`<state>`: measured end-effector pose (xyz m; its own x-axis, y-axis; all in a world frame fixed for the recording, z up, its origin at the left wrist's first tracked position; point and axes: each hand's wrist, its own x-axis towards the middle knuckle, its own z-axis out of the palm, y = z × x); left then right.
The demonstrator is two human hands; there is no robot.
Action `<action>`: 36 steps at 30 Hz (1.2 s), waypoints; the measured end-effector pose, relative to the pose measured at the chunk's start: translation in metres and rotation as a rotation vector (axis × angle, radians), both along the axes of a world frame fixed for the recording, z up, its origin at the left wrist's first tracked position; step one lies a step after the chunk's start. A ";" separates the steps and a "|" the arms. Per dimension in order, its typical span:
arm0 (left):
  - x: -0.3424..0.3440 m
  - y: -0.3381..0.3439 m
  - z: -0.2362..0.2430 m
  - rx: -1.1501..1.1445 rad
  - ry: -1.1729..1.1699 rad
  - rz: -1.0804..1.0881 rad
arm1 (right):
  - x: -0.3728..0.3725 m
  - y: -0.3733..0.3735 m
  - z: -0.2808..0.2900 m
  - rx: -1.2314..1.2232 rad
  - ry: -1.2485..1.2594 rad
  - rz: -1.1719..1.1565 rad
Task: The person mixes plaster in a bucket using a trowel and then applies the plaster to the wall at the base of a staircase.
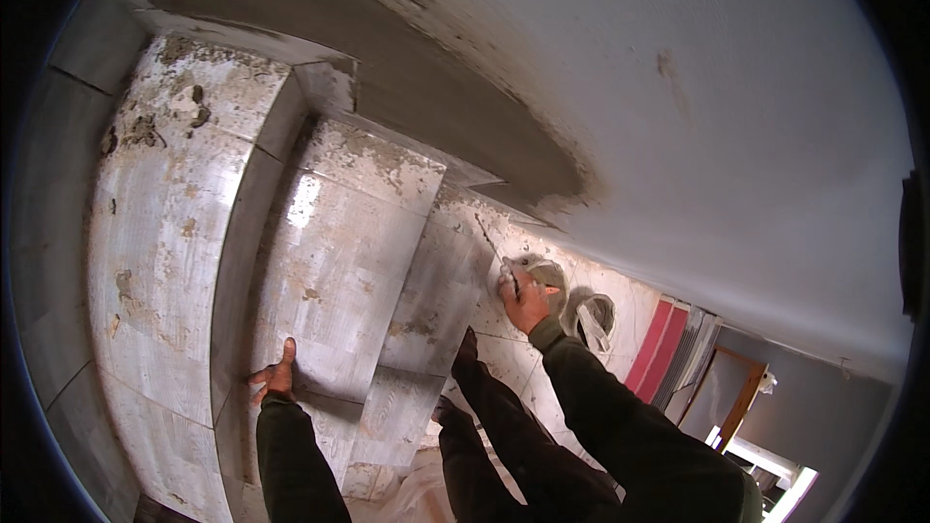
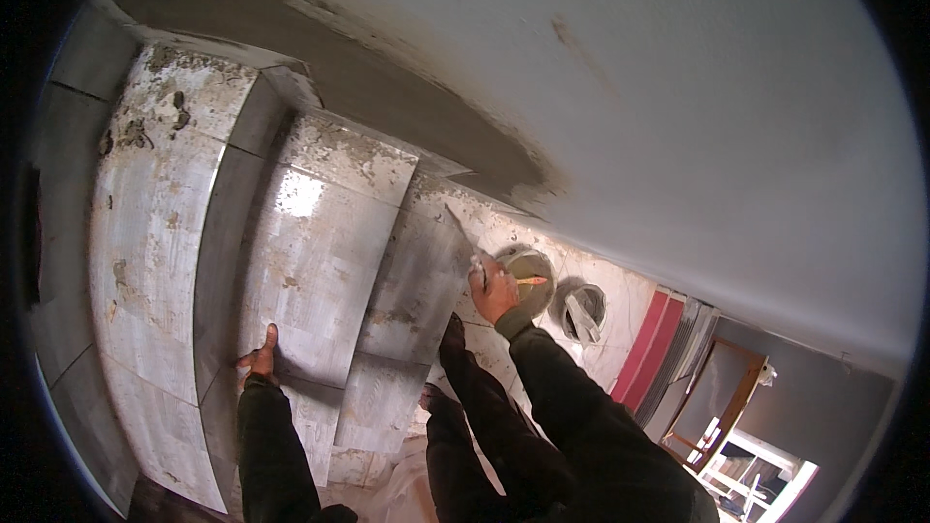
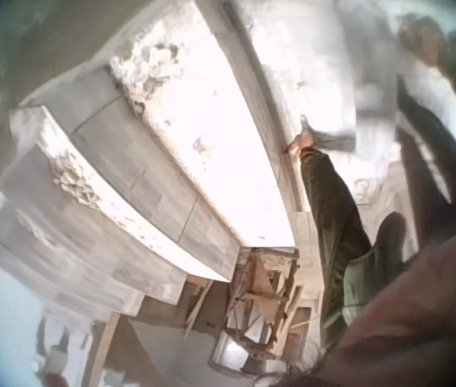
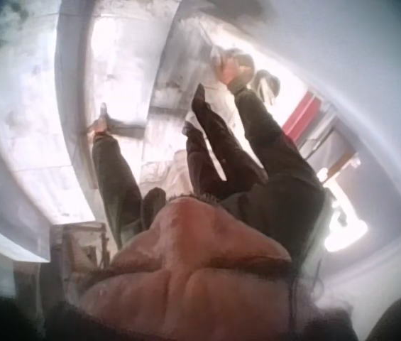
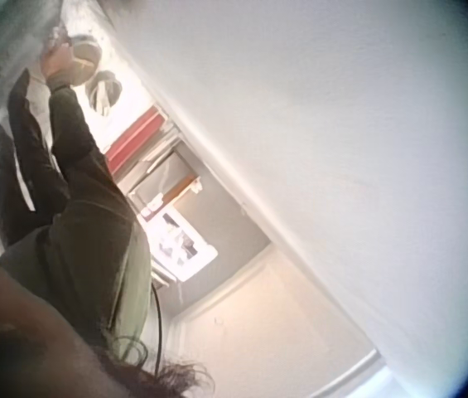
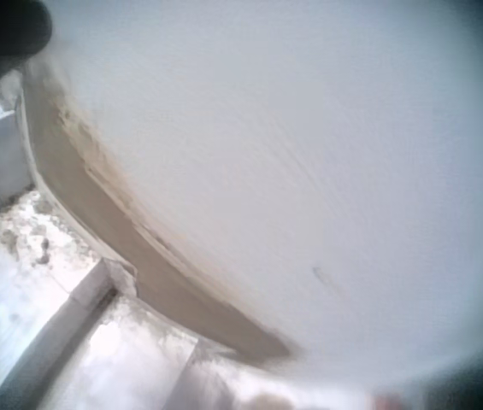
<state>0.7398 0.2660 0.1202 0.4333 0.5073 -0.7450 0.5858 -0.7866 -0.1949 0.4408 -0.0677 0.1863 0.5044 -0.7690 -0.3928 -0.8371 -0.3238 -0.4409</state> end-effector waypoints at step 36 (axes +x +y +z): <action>-0.004 0.034 -0.040 -0.167 -0.135 0.182 | -0.045 -0.065 -0.049 0.018 0.289 0.122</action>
<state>0.7361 0.2998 0.0802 0.4474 0.4606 -0.7666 0.7321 -0.6810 0.0182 0.3954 -0.1325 0.1376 0.4578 -0.7011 -0.5467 -0.8841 -0.4237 -0.1970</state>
